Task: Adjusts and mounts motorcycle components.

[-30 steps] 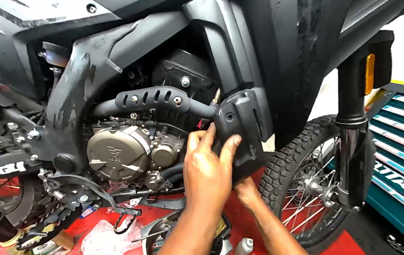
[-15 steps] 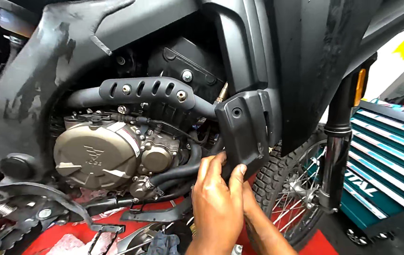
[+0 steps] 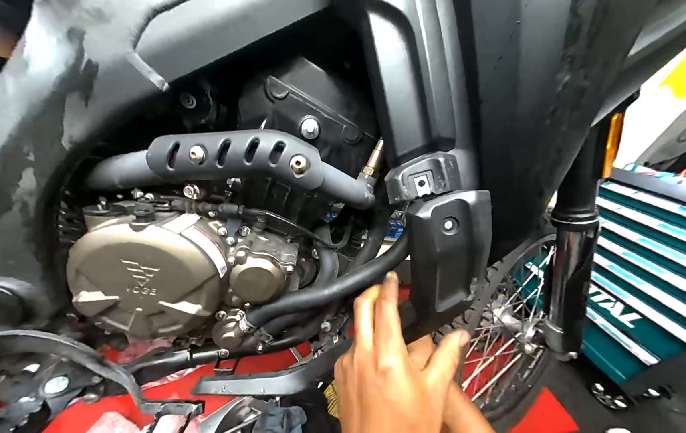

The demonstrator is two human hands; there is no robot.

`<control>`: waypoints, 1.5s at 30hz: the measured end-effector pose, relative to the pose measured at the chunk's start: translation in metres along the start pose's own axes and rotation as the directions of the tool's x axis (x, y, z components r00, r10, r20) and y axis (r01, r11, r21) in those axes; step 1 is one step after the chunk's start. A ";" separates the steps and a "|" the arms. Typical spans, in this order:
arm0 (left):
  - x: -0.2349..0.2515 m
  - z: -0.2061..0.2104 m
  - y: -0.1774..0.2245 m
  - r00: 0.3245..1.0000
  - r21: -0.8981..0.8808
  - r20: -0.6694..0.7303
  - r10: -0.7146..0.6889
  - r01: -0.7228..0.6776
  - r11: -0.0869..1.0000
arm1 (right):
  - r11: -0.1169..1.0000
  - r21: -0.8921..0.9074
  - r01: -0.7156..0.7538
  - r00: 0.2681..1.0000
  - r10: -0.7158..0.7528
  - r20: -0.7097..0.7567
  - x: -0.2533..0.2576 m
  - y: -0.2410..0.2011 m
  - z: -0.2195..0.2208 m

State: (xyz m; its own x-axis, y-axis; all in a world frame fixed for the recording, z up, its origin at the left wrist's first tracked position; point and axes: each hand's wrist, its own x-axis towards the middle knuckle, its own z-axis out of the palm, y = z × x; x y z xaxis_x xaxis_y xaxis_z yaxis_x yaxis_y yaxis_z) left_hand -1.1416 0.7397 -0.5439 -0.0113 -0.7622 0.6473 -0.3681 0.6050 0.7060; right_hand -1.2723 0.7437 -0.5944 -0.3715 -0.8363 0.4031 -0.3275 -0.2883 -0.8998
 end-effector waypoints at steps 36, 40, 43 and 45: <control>0.045 0.003 -0.004 0.998 -0.182 0.006 -0.058 0.058 0.982 | 0.886 0.366 -0.286 0.954 0.298 0.025 0.023 -0.019 0.018; 0.045 0.004 -0.009 0.997 -0.044 -0.065 0.030 -0.033 0.998 | 0.844 0.353 -0.404 0.900 0.435 -0.010 0.022 -0.039 0.024; 0.045 -0.001 -0.012 0.992 0.052 -0.087 0.092 -0.087 0.995 | 0.861 0.290 -0.417 0.906 0.420 0.055 0.020 0.014 0.022; 0.044 -0.003 -0.012 0.989 0.065 -0.107 0.102 -0.095 0.993 | 0.851 0.290 -0.438 0.897 0.437 0.072 0.013 0.036 0.021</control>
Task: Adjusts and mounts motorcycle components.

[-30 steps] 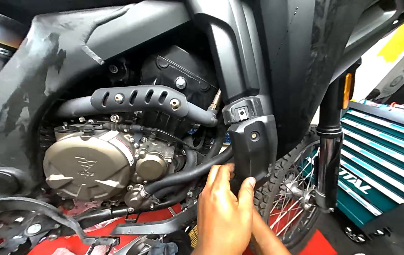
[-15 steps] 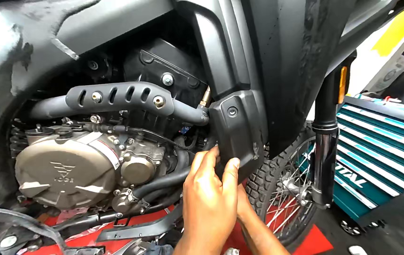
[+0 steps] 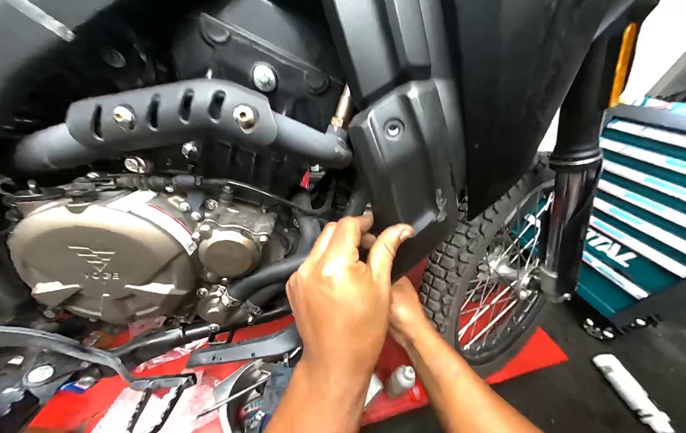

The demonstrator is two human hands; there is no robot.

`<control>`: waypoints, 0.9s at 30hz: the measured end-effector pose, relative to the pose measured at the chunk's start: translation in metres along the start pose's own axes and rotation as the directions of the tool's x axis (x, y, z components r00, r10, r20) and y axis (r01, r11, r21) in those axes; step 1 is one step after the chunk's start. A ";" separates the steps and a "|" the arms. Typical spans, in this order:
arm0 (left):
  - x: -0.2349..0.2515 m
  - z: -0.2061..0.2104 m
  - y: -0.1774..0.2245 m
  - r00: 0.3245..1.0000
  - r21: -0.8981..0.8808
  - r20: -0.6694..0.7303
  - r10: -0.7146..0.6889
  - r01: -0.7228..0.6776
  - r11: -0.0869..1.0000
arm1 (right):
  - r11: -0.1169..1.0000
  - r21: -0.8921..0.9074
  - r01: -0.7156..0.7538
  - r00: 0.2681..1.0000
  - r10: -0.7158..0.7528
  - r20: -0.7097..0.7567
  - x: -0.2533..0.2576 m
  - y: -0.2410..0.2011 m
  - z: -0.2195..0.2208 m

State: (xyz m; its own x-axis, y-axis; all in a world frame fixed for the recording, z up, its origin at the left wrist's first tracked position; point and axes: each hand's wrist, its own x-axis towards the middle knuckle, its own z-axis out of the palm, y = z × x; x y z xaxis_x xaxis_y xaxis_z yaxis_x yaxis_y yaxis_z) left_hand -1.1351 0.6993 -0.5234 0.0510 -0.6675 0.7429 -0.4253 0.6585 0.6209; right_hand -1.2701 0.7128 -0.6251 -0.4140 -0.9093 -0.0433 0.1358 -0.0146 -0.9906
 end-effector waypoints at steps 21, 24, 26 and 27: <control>-0.116 -0.022 -0.102 0.235 -0.625 0.746 -0.623 0.568 -0.535 | 0.943 0.280 0.179 0.970 -0.123 -0.208 0.006 0.018 0.002; -0.114 -0.022 -0.106 0.216 -0.601 0.769 -0.602 0.567 -0.563 | 0.944 0.289 0.158 0.974 -0.101 -0.205 -0.001 0.016 0.000; -0.113 -0.024 -0.109 0.205 -0.577 0.790 -0.578 0.566 -0.588 | 0.943 0.293 0.159 0.976 -0.105 -0.192 -0.002 0.015 0.000; -0.112 -0.025 -0.111 0.204 -0.559 0.806 -0.556 0.572 -0.601 | 0.941 0.297 0.165 0.974 -0.109 -0.197 -0.003 0.015 0.000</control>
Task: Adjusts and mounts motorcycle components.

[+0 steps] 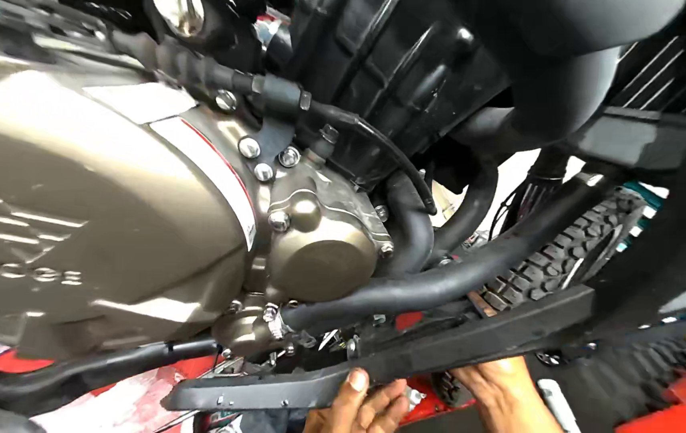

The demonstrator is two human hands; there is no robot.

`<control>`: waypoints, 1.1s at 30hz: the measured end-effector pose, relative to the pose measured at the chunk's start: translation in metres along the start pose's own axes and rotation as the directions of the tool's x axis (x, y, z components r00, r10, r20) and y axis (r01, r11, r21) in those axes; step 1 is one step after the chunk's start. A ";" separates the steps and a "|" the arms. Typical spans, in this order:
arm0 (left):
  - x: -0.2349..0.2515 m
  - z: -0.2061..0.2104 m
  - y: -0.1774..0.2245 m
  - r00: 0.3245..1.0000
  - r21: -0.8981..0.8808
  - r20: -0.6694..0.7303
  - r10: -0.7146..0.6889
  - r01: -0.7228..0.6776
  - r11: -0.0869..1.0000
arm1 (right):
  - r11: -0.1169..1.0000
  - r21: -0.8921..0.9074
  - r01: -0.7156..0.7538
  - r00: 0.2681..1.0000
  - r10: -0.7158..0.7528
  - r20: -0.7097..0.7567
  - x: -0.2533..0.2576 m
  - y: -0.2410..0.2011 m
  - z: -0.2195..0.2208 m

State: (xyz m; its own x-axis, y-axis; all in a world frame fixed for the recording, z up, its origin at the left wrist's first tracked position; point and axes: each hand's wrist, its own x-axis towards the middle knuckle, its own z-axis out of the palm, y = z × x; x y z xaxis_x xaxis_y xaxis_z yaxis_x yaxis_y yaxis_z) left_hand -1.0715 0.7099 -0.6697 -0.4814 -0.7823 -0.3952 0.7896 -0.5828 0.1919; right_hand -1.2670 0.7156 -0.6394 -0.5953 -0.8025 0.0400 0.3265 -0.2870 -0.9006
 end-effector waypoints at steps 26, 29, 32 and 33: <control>0.018 -0.019 -0.007 0.947 0.161 0.136 0.291 -0.311 0.937 | 0.995 0.088 -0.050 0.998 0.054 -0.036 0.001 0.015 0.012; 0.017 -0.018 -0.007 0.947 0.187 0.121 0.297 -0.316 0.930 | 0.999 0.045 -0.028 0.996 0.024 0.083 0.008 0.013 0.005; 0.016 -0.018 -0.010 0.946 0.212 0.118 0.302 -0.321 0.923 | 0.998 -0.020 -0.065 0.983 0.067 0.172 0.014 0.011 0.005; 0.017 -0.017 -0.011 0.944 0.218 0.117 0.308 -0.327 0.919 | 0.998 -0.045 -0.052 0.971 0.062 0.230 0.017 0.012 0.001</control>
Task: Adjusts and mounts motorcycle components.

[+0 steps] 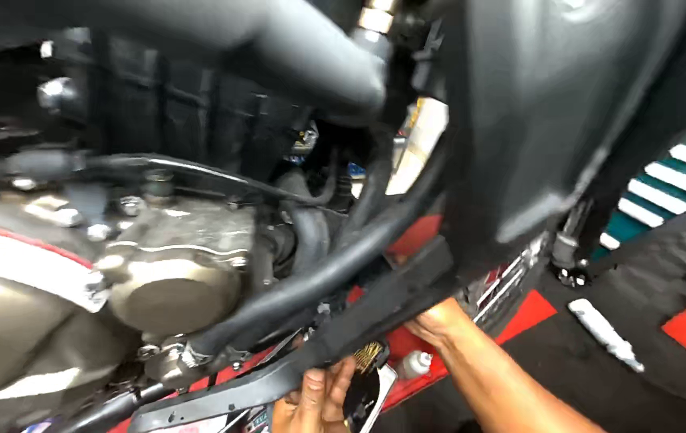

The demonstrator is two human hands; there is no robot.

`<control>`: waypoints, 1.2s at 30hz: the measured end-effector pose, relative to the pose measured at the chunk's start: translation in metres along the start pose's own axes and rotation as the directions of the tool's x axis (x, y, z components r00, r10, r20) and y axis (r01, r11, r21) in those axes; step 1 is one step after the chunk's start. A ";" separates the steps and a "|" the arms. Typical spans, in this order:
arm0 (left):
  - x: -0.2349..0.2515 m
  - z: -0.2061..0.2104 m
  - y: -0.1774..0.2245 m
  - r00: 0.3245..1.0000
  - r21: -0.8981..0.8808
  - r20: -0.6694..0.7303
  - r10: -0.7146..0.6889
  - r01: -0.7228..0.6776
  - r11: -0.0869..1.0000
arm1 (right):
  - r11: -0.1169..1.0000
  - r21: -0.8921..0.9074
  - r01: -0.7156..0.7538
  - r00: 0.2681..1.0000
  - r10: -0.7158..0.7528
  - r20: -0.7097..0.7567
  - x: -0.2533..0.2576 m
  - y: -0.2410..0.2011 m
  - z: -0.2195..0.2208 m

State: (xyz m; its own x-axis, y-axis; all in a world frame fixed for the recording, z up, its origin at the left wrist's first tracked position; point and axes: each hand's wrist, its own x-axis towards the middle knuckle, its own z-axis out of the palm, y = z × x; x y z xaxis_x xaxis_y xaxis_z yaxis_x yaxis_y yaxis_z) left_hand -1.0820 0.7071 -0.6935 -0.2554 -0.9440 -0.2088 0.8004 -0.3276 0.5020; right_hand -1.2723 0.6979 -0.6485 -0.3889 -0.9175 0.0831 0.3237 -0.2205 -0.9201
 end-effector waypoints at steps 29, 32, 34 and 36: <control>0.003 0.005 -0.016 0.992 0.181 0.121 0.039 -0.061 0.982 | 0.922 -0.134 0.363 0.917 -0.328 0.227 0.010 0.017 -0.028; 0.003 0.006 -0.016 0.992 0.149 0.125 0.015 -0.033 0.988 | 0.869 -0.200 0.452 0.881 -0.401 0.249 0.014 0.014 -0.031; 0.002 0.007 -0.016 0.991 0.150 0.130 0.014 -0.033 0.988 | 0.829 -0.221 0.513 0.852 -0.461 0.248 0.019 0.013 -0.030; 0.001 0.008 -0.016 0.990 0.142 0.139 0.010 -0.030 0.989 | 0.794 -0.242 0.558 0.824 -0.495 0.275 0.026 0.013 -0.031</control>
State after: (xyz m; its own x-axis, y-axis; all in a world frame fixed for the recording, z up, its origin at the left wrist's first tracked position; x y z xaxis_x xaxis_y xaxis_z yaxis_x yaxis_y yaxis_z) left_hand -1.0995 0.7112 -0.6955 -0.3205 -0.9434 -0.0848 0.7224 -0.3014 0.6223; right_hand -1.3050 0.6818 -0.6698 -0.2438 -0.7378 0.6295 -0.1686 -0.6069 -0.7767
